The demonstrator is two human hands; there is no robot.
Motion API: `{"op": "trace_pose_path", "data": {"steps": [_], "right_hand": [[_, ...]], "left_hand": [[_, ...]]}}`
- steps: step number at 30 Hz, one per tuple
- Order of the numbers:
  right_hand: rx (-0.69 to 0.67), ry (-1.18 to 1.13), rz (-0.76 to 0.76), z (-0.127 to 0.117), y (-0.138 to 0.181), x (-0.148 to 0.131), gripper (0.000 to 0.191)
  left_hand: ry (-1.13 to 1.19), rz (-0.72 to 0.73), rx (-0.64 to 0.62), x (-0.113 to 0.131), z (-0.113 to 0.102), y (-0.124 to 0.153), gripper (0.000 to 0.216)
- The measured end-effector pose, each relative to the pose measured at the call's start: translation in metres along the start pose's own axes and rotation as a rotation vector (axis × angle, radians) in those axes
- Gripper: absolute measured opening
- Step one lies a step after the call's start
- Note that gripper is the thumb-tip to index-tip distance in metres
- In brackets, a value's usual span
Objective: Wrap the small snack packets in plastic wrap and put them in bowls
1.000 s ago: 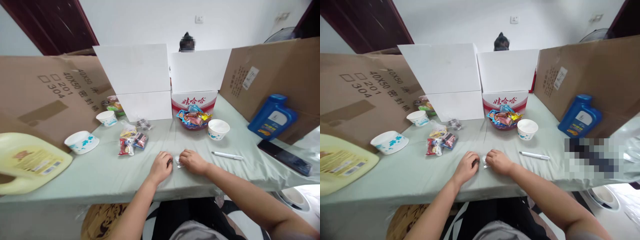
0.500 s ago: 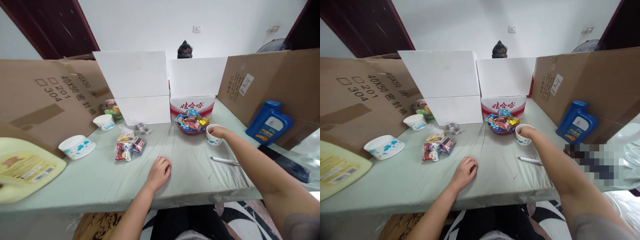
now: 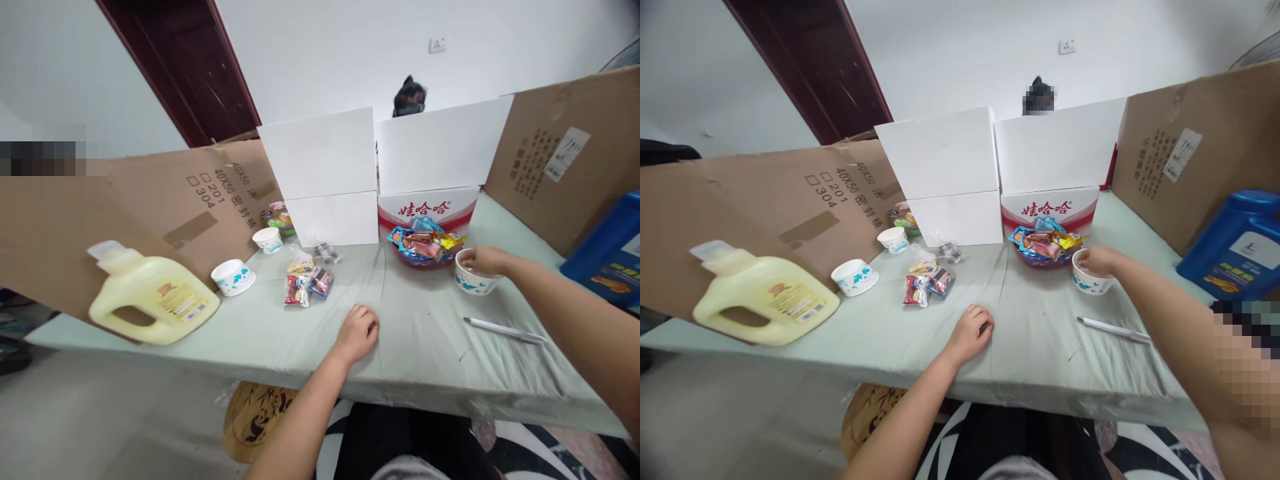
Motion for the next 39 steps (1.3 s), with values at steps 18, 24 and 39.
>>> {"op": "trace_pose_path", "data": {"steps": [18, 24, 39], "right_hand": [[0.631, 0.06, -0.156, 0.117, 0.153, -0.007, 0.034], [0.598, 0.059, -0.142, 0.114, 0.156, -0.011, 0.032], [0.572, -0.024, -0.108, 0.104, 0.156, -0.025, 0.031]], "left_hand": [[-0.615, -0.687, 0.184, -0.072, -0.095, -0.059, 0.042], [-0.465, -0.513, -0.031, -0.04, -0.062, -0.063, 0.031], [0.189, 0.158, 0.021, 0.041, 0.027, -0.016, 0.077]]}}
Point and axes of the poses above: each hand's wrist, its own y-axis away from the middle knuckle, its own z-axis out of the palm, x = y × z, the point moved 2 cm from there along -y, towards the middle knuckle, and after that the axes turned 3 degrees about -z, right-handed, at the moved point
